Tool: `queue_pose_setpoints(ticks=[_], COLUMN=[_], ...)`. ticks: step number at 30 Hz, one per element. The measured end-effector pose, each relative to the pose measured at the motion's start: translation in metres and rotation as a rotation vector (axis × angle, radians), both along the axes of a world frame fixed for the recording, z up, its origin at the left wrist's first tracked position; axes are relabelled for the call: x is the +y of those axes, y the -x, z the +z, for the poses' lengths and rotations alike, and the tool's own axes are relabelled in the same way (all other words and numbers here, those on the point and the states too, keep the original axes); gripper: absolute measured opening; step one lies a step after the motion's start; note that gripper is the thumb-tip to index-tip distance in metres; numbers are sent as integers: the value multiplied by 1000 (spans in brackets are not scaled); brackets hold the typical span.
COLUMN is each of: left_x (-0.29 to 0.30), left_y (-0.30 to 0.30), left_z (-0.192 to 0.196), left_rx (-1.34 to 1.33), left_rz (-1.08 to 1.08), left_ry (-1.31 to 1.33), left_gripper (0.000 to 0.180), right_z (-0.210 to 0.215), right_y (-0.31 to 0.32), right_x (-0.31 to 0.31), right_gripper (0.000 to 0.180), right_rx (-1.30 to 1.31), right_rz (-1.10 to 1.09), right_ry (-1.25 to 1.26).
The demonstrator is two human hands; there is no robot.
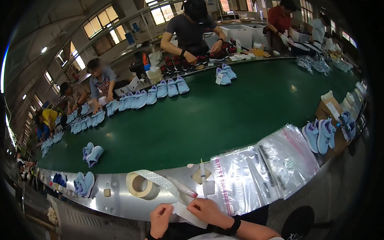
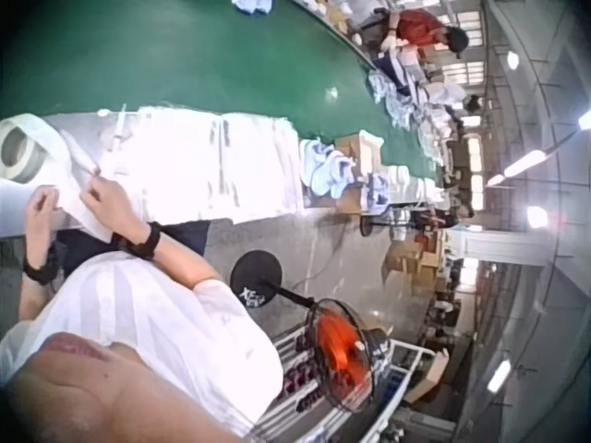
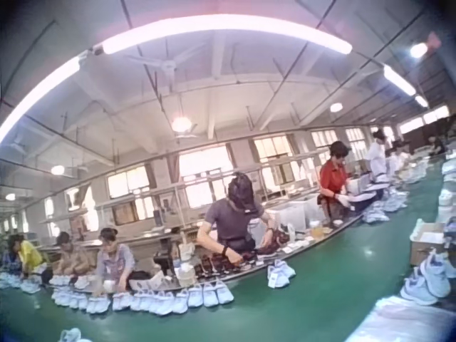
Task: The person places small white rectangular items into clear plastic bags on a green assembly table. They seal the bags and stack them. Later, the person picks up a light blue sneaker from the table, inspects it, and holds it in their hands.
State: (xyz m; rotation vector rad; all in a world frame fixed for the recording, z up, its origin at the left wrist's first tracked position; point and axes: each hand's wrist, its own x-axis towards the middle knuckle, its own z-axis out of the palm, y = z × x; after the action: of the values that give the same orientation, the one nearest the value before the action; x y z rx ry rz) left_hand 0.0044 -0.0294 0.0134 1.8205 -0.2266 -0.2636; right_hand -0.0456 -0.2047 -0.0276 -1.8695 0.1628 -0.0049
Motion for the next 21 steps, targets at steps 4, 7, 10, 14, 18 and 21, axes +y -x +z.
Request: queue_pose_setpoints(ticks=[4,7,10,14,18,21], left_x=[-21,-50,-94,-111,-108,-104], left_y=[-6,-10,7,21,24,25], left_z=[2,-6,-39,-64,-58,-59], left_rx=[-408,-501,-684,-761,-717,-687], left_rz=[-162,-644,-905,-1027,-999,-988], left_ry=[-65,-50,-190,-424,-398,-385], left_gripper=[13,27,42,56,55,54], right_z=[4,-4,-10,-45,-52,-32], right_y=[25,40,49,63,62,57], right_x=[-28,-60,-89,-96,-101,-96], right_gripper=[24,20,24,20,18,13], right_rx=[92,-7,-157,-181,-83,-213], right_rz=[157,-258,-545,-543,-628,-547], right_ry=[255,283,807,933,886,924])
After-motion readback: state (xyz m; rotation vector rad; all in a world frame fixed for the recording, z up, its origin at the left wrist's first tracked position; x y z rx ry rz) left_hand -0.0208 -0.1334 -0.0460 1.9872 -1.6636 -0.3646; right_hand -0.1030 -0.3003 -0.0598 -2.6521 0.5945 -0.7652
